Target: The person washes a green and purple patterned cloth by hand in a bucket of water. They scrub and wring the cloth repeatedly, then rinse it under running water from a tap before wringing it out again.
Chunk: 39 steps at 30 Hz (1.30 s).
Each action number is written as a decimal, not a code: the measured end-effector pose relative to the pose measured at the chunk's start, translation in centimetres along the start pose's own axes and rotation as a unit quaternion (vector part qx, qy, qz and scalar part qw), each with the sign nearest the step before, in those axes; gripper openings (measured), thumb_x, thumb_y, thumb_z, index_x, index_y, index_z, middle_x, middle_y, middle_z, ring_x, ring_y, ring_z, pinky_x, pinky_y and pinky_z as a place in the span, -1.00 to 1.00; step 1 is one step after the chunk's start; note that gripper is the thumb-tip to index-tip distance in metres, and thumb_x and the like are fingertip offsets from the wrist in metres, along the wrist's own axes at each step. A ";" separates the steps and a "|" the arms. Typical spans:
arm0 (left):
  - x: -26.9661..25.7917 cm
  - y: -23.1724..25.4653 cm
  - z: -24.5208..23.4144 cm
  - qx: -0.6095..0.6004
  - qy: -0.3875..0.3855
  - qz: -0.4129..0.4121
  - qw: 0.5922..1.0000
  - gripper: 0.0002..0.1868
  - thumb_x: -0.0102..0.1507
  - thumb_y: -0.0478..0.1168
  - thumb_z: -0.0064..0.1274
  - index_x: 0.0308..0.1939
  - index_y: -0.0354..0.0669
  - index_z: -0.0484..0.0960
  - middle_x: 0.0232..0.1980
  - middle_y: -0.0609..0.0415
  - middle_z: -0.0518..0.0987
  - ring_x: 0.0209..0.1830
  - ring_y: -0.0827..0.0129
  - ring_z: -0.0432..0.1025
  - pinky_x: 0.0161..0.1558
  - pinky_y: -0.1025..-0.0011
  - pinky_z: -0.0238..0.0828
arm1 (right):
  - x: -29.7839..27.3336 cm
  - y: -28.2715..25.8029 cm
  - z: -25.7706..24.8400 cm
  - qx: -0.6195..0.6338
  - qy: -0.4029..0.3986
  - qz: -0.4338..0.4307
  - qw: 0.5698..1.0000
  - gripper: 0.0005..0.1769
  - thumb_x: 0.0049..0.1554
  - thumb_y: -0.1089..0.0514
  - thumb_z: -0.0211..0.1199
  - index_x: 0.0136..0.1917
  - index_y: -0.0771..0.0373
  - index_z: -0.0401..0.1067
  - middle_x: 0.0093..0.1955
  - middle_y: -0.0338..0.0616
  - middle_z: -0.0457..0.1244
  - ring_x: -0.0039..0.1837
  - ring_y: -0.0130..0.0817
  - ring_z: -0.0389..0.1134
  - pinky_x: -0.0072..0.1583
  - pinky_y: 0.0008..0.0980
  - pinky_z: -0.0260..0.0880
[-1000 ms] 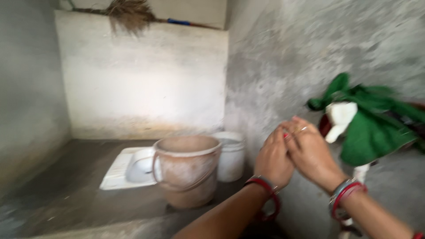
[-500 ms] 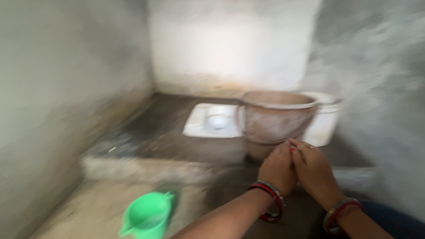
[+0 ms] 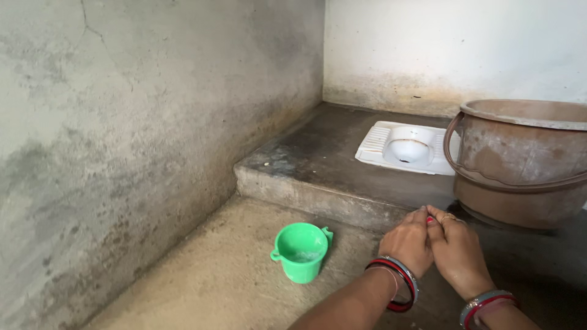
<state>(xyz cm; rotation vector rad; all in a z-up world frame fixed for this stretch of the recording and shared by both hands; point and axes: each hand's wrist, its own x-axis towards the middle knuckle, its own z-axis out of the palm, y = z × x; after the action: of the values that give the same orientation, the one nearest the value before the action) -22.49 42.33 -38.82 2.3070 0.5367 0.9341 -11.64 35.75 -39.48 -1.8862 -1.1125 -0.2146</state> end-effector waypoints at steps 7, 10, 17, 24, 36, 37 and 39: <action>1.2 1.4 3.4 0.013 0.035 0.030 0.999 -0.43 0.26 -0.26 -0.09 0.38 -0.33 0.38 0.31 -0.32 0.49 0.23 -0.15 0.44 0.19 0.02 0.37 | 0.5 2.0 -3.1 -0.007 0.019 -0.079 0.997 -0.58 0.22 0.15 0.06 0.29 0.29 0.47 0.23 0.24 0.35 0.27 0.15 0.38 0.26 -0.10 0.35; 0.7 1.8 0.6 0.013 -0.003 0.022 1.000 -0.44 0.28 -0.24 -0.07 0.37 -0.32 0.37 0.29 -0.32 0.48 0.20 -0.17 0.45 0.18 0.02 0.38 | -0.4 0.0 -2.9 0.008 0.011 -0.028 1.000 -0.57 0.22 0.15 0.04 0.31 0.28 0.45 0.22 0.22 0.35 0.26 0.11 0.40 0.24 -0.11 0.38; -3.3 -1.0 -5.4 0.026 -0.079 0.028 0.996 -0.43 0.23 -0.28 -0.04 0.34 -0.28 0.36 0.29 -0.26 0.48 0.21 -0.14 0.42 0.18 0.02 0.37 | -4.5 -3.6 1.9 -0.003 0.021 -0.030 0.999 -0.56 0.21 0.18 0.07 0.32 0.31 0.43 0.20 0.23 0.36 0.25 0.12 0.38 0.25 -0.11 0.34; -8.7 -9.2 -10.3 0.019 -0.082 0.052 0.995 -0.36 0.16 -0.31 0.01 0.34 -0.35 0.33 0.27 -0.25 0.50 0.25 -0.10 0.41 0.18 0.07 0.38 | -9.2 -8.8 9.8 0.012 -0.057 0.083 0.995 -0.51 0.18 0.17 0.08 0.37 0.22 0.40 0.19 0.13 0.38 0.17 -0.01 0.47 0.17 -0.17 0.44; -24.4 -19.4 -26.7 0.129 -0.223 -0.066 0.964 -0.26 0.13 -0.27 0.05 0.39 -0.35 0.23 0.26 -0.26 0.48 0.26 -0.06 0.42 0.20 0.12 0.40 | -23.3 -21.5 26.0 0.072 -0.179 0.071 0.979 -0.21 -0.03 0.24 0.26 0.48 0.27 0.22 0.27 0.03 0.37 0.35 -0.04 0.36 0.30 -0.21 0.34; -25.6 -20.2 -27.7 0.148 -0.251 -0.087 0.953 -0.27 0.13 -0.26 0.05 0.39 -0.33 0.25 0.26 -0.26 0.48 0.24 -0.06 0.44 0.19 0.11 0.41 | -24.4 -22.4 27.1 0.065 -0.198 0.085 0.974 -0.20 -0.02 0.25 0.26 0.49 0.26 0.20 0.28 0.02 0.36 0.36 -0.06 0.35 0.31 -0.21 0.34; -28.1 -21.7 -29.7 0.184 -0.308 -0.129 0.925 -0.28 0.13 -0.25 0.04 0.39 -0.30 0.27 0.26 -0.27 0.48 0.20 -0.07 0.48 0.18 0.11 0.42 | -26.7 -23.9 29.3 0.052 -0.236 0.112 0.964 -0.19 0.00 0.25 0.25 0.52 0.23 0.16 0.30 0.00 0.35 0.38 -0.09 0.35 0.33 -0.21 0.34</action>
<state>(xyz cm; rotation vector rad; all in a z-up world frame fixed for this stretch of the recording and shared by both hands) -66.03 53.81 -49.37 2.5920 0.7519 -0.0474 -53.58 46.43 -56.08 -2.0022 -1.1757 0.4352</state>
